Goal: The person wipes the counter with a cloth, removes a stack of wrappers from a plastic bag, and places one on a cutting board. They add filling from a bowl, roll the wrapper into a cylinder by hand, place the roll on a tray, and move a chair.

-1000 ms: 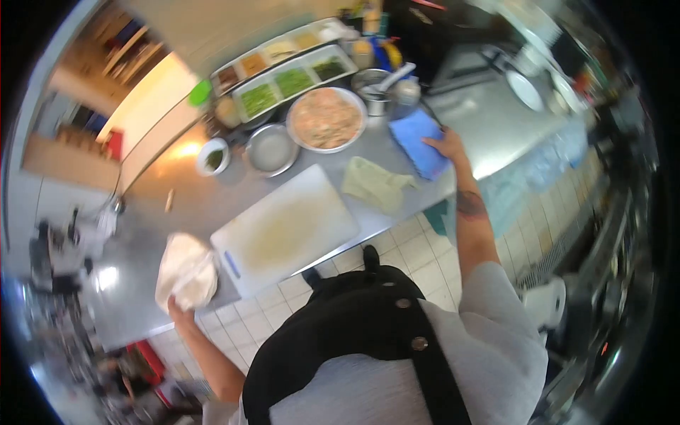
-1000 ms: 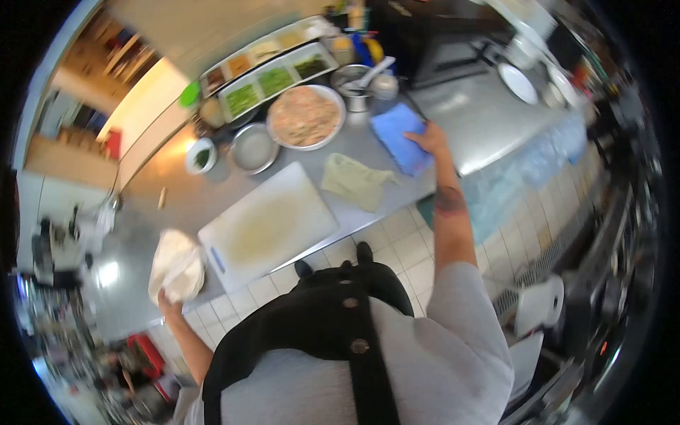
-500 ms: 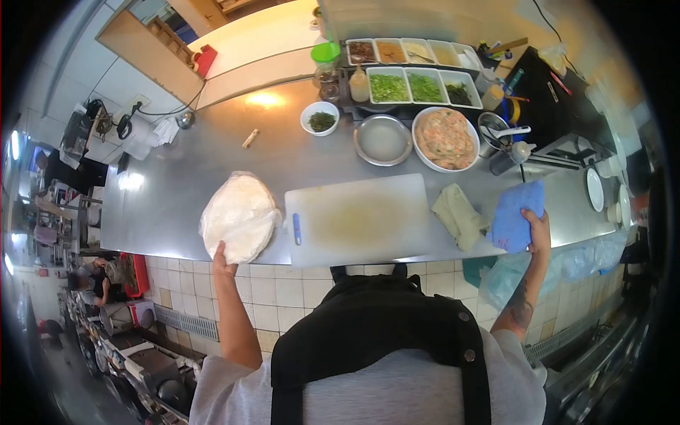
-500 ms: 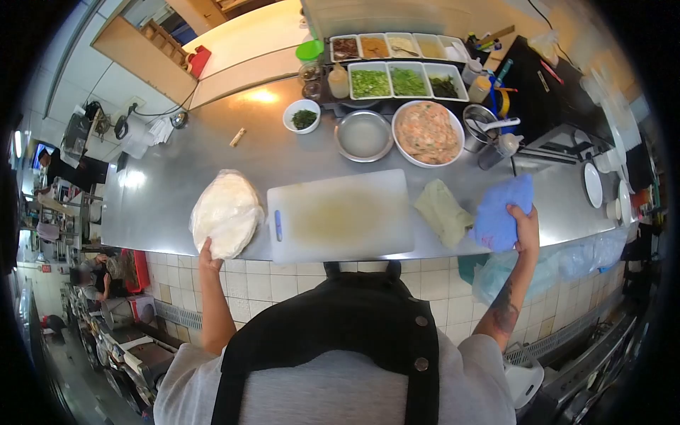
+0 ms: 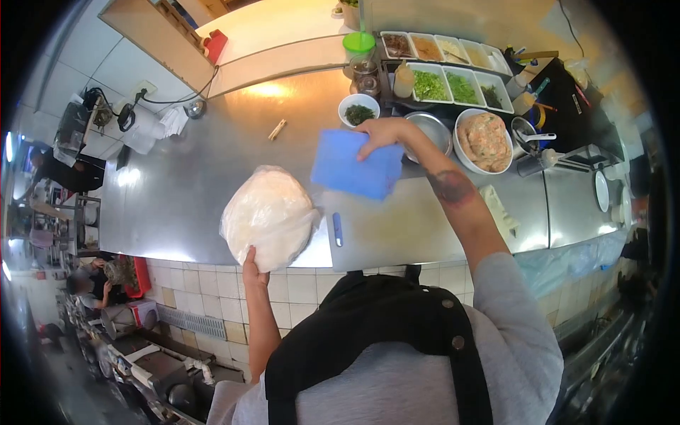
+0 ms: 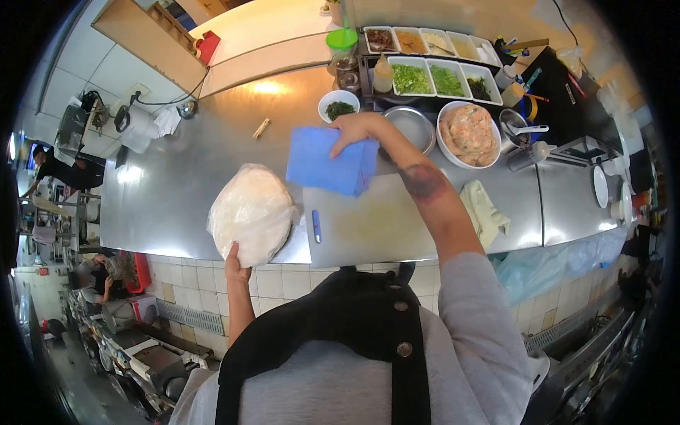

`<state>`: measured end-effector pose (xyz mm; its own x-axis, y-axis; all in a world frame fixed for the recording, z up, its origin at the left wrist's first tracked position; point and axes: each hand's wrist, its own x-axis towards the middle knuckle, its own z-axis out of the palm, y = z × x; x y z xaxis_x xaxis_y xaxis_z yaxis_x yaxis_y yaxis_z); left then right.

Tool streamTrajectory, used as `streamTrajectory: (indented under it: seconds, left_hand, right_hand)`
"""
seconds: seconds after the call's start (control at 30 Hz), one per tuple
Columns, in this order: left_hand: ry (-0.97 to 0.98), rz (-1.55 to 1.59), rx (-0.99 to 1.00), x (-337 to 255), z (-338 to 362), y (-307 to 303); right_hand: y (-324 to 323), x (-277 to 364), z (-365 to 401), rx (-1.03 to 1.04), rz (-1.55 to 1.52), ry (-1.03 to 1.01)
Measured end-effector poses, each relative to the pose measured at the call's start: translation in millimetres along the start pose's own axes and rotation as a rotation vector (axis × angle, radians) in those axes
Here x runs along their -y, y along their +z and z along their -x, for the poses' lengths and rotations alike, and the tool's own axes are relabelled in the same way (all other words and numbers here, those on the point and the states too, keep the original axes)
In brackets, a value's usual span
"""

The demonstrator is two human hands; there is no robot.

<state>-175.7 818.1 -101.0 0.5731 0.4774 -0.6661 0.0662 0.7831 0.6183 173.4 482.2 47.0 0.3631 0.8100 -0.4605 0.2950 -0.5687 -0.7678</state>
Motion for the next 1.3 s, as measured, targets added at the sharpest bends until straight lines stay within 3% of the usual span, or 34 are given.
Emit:
streamTrajectory:
  seconds: [0.03, 0.1, 0.13, 0.2, 0.27, 0.37, 0.43, 0.57, 0.67, 0.77, 0.83, 0.87, 0.9, 0.93, 1.0, 1.07, 1.13, 1.2, 1.23, 1.3]
  left_hand:
    - [0.026, -0.035, -0.006, 0.2, 5.7, 4.4]
    - [0.013, -0.026, -0.012, -0.6, 14.8, 10.6]
    - [0.007, -0.008, -0.015, -1.8, 14.2, 11.7]
    - [0.0, -0.01, -0.01, -1.2, 8.6, 7.3]
    - [-0.013, -0.011, -0.002, 0.8, 7.1, 4.6]
    - [-0.051, 0.018, -0.001, -2.1, 10.2, 10.3]
    - [-0.043, 0.028, 0.017, -2.4, 10.5, 9.5]
    - [-0.073, 0.017, -0.006, -4.7, 9.9, 7.1]
    - [-0.062, -0.03, 0.034, -5.3, 9.5, 5.3]
    - [-0.056, -0.112, 0.054, -4.7, 1.0, -3.1]
    - [-0.047, -0.027, -0.005, -4.6, -5.0, -8.4]
    - [-0.071, -0.053, 0.016, -4.2, -4.1, -19.6]
    - [0.225, -0.347, 0.196, -4.6, -2.6, -36.9]
    - [0.528, -0.623, 0.389, -3.5, -3.6, -45.0]
    - [0.463, -0.47, 0.276, -25.0, 6.9, -20.7]
    - [0.522, -0.516, 0.176, -51.2, 17.8, -7.5]
    - [0.457, -0.435, 0.209, -83.3, 32.9, 9.6]
    - [0.335, -0.254, 0.079, -97.4, 98.1, 83.3]
    - [0.333, -0.259, 0.09, -104.6, 106.6, 88.1]
    - [0.346, -0.331, 0.277, -117.0, 117.3, 89.4]
  right_hand:
    - [5.4, -0.4, -4.8, 0.003, -0.01, 0.004]
    - [11.2, 0.7, -10.5, -0.227, 0.701, 0.392]
    - [18.3, 1.1, -10.8, -0.229, 0.695, 0.401]
    - [48.3, 0.9, -4.3, -0.611, 0.52, 0.342]
    - [92.9, -14.7, -14.4, -0.69, 0.547, 0.177]
    - [143.9, -8.6, -34.7, -0.707, 0.499, 0.252]
    - [156.4, -13.8, -52.1, -0.663, 0.281, 0.337]
    - [150.3, -21.3, -83.6, -0.77, 0.399, 0.319]
    - [139.2, -6.6, -103.0, -0.712, 0.351, 0.402]
    - [138.8, -19.4, -118.9, -0.802, 0.372, 0.368]
    - [136.5, -32.5, -122.2, -0.905, 0.377, 0.165]
    - [134.9, -35.2, -123.8, -0.924, 0.369, 0.202]
    - [133.7, -35.8, -123.5, -0.932, 0.358, 0.14]
    - [133.1, -38.4, -116.4, -0.94, 0.35, 0.08]
    - [128.8, -21.8, -82.7, -0.962, 0.233, 0.046]
    - [126.2, -19.2, -41.5, -0.979, 0.122, -0.013]
    - [139.0, -40.1, 22.1, -1.103, -0.139, -0.366]
    - [158.4, -68.6, 99.6, -1.41, 0.162, -0.172]
    - [168.7, -82.4, 138.4, -1.477, 0.109, -0.063]
    - [185.9, -122.7, 204.0, -1.556, 0.499, 0.23]
